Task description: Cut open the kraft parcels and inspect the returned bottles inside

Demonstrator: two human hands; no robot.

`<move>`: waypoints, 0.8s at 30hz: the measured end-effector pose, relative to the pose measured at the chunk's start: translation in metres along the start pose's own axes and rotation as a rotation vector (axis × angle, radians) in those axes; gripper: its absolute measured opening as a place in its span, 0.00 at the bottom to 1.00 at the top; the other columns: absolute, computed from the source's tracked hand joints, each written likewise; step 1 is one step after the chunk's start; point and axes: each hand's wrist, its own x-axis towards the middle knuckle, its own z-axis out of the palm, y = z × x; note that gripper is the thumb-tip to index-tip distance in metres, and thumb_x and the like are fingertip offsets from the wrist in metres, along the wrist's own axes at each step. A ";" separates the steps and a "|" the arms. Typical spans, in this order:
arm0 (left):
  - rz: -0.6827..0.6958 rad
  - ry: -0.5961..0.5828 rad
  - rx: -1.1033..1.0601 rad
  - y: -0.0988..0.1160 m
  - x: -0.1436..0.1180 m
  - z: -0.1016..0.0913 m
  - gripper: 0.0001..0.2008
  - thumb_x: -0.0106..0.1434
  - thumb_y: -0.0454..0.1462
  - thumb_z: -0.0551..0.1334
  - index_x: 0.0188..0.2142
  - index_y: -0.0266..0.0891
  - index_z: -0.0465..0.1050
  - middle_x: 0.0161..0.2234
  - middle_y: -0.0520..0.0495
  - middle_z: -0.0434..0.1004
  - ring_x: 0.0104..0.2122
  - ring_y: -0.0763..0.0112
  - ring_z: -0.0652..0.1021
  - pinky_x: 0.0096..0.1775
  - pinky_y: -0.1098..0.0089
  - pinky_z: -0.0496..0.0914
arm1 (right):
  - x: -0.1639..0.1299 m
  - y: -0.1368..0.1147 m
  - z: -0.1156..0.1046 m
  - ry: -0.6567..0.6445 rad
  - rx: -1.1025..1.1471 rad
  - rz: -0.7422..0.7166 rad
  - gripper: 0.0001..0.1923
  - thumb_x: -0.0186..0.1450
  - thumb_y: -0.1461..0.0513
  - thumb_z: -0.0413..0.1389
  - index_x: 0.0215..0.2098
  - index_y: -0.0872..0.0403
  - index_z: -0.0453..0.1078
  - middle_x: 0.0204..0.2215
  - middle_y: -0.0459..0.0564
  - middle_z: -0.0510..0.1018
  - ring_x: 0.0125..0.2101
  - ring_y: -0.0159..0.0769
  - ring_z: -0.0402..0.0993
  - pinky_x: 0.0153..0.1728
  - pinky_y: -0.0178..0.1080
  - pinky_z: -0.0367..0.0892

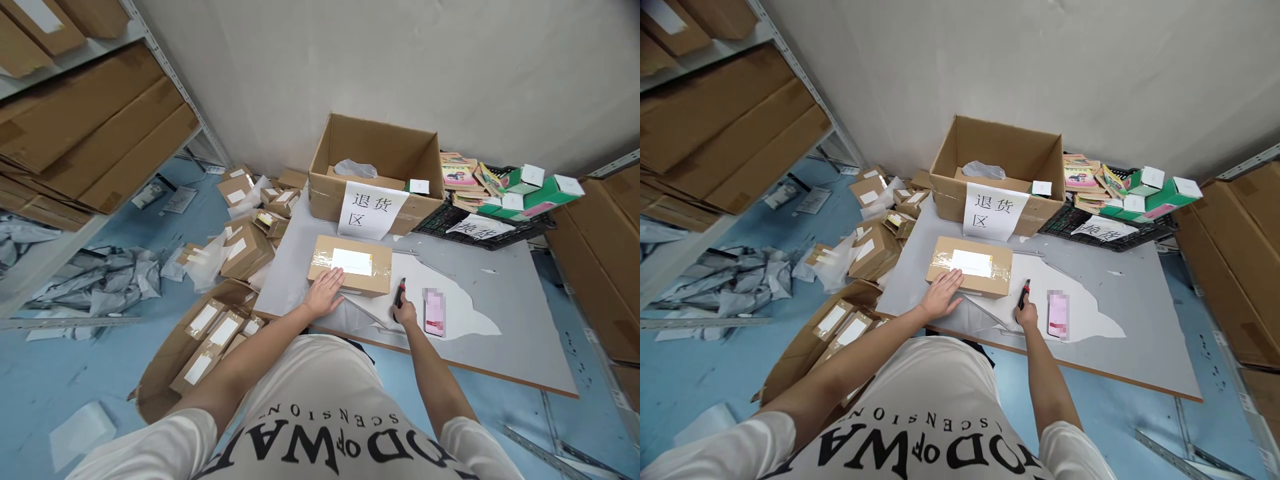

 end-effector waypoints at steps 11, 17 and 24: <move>-0.003 0.022 -0.008 0.000 -0.001 0.004 0.31 0.66 0.47 0.50 0.64 0.32 0.53 0.65 0.39 0.52 0.65 0.60 0.53 0.63 0.57 0.48 | -0.030 -0.043 -0.100 0.123 1.256 -0.351 0.31 0.57 0.59 0.49 0.60 0.45 0.56 0.42 0.47 0.71 0.31 0.30 0.70 0.32 0.39 0.73; 0.001 0.026 -0.014 0.000 -0.002 0.003 0.31 0.66 0.46 0.50 0.64 0.31 0.52 0.64 0.38 0.53 0.65 0.60 0.53 0.62 0.57 0.49 | -0.053 -0.087 -0.125 -0.091 1.172 -0.594 0.32 0.61 0.54 0.54 0.63 0.45 0.53 0.44 0.50 0.73 0.31 0.31 0.70 0.27 0.36 0.72; -0.002 0.016 -0.014 0.000 -0.002 0.003 0.32 0.65 0.47 0.51 0.64 0.33 0.51 0.65 0.39 0.52 0.65 0.60 0.52 0.62 0.57 0.49 | -0.053 -0.133 -0.139 -0.112 0.405 -0.945 0.31 0.67 0.55 0.48 0.66 0.52 0.50 0.46 0.55 0.76 0.37 0.38 0.74 0.40 0.43 0.71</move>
